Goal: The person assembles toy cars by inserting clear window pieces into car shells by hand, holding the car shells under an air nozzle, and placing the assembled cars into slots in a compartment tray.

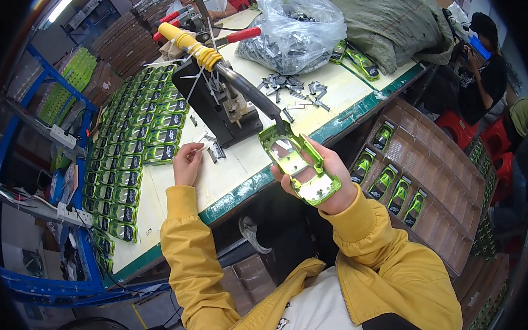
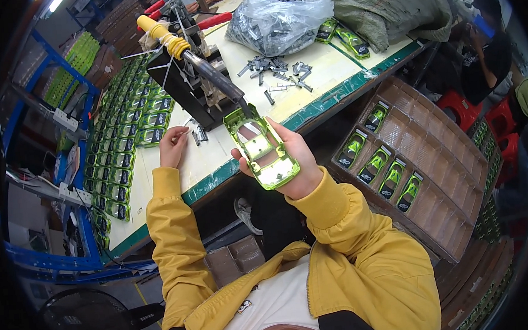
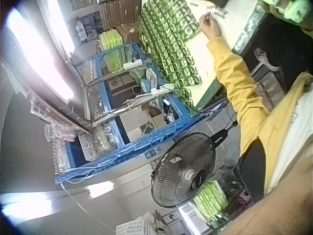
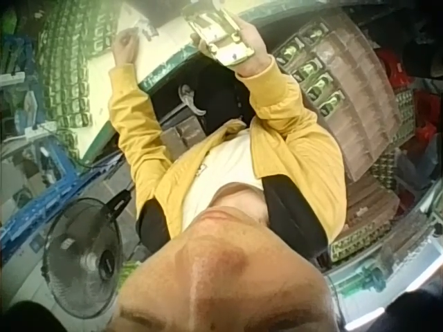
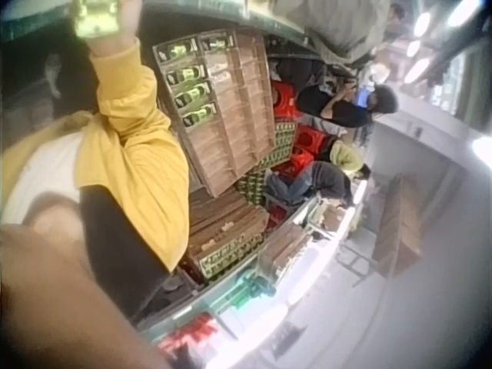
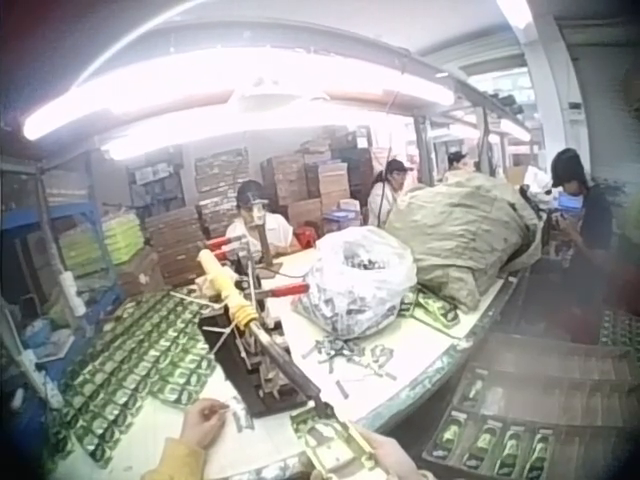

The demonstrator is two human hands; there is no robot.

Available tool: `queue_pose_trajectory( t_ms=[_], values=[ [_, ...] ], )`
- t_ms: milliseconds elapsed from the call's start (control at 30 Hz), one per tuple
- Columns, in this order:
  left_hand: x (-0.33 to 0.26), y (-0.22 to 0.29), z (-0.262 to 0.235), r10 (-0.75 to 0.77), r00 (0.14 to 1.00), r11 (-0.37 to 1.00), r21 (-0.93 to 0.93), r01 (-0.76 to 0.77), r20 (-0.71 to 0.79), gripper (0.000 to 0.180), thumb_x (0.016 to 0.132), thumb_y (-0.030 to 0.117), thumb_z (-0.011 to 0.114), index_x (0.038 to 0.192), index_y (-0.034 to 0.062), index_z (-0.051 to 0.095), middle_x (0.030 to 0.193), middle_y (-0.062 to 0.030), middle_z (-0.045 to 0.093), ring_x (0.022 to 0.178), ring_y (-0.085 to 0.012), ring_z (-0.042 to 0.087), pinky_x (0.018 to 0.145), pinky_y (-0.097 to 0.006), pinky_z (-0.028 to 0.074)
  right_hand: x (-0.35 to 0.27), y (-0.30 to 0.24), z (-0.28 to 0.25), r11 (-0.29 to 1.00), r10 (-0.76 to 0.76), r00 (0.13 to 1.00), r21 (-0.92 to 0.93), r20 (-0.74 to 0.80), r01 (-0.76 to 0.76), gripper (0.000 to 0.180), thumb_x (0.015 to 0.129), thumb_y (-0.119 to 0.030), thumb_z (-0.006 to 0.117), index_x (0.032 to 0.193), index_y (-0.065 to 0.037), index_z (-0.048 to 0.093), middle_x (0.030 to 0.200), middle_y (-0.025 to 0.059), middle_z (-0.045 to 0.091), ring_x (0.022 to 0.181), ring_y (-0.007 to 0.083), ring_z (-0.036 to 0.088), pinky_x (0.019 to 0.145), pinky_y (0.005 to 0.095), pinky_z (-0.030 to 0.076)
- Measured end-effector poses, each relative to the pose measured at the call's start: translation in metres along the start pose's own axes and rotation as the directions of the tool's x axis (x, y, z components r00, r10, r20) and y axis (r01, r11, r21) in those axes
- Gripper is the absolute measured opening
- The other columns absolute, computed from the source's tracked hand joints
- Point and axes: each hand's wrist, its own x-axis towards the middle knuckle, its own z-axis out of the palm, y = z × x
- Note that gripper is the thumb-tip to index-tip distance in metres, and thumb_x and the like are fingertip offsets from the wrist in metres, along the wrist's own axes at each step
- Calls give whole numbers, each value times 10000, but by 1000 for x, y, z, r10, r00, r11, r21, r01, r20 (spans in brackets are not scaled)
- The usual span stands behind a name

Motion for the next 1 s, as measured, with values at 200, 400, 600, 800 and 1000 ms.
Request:
queue_pose_trajectory(
  t_ms=[200,400,600,800,1000],
  values=[
    [-1,3,1,-19,1000,1000,5,19,-6,156,730,-12,547,856,53,611,790,17,557,656,-54,461,555,-172,370,0,-1,-2,1000,10,1000,13,10,-10,349,887,-294,327,1037,-15,473,957,117,533,854,324,509,656,387,486],
    [-1,6,-2,22,998,1000,13,-21,-55,156,743,-4,531,868,53,605,792,14,560,653,-57,470,546,-174,370,2,1,-2,1000,-23,1000,-10,13,23,356,886,-298,325,1037,-13,476,972,121,529,845,319,515,658,386,486],
    [19,-11,-38,107,887,974,229,-2,-448,149,796,100,501,916,56,577,889,-34,574,768,-135,513,653,-252,403,3,0,-3,1000,-11,1000,-27,20,12,362,887,-304,323,1033,-9,473,944,133,521,826,312,520,649,381,491],
    [29,-52,-82,73,925,665,709,233,-372,259,841,273,427,965,77,542,978,-82,556,940,-252,492,791,-360,372,4,0,-8,999,-18,1000,-42,7,18,358,888,-303,315,1027,-14,475,918,132,529,813,290,534,649,383,496],
    [13,-23,-70,-31,967,561,796,226,-253,324,848,343,398,993,89,538,1022,-85,533,979,-276,450,815,-392,357,1,-6,-26,998,-27,999,-60,40,29,351,888,-308,313,1030,-35,483,906,141,551,796,286,558,656,381,498]
  ],
)
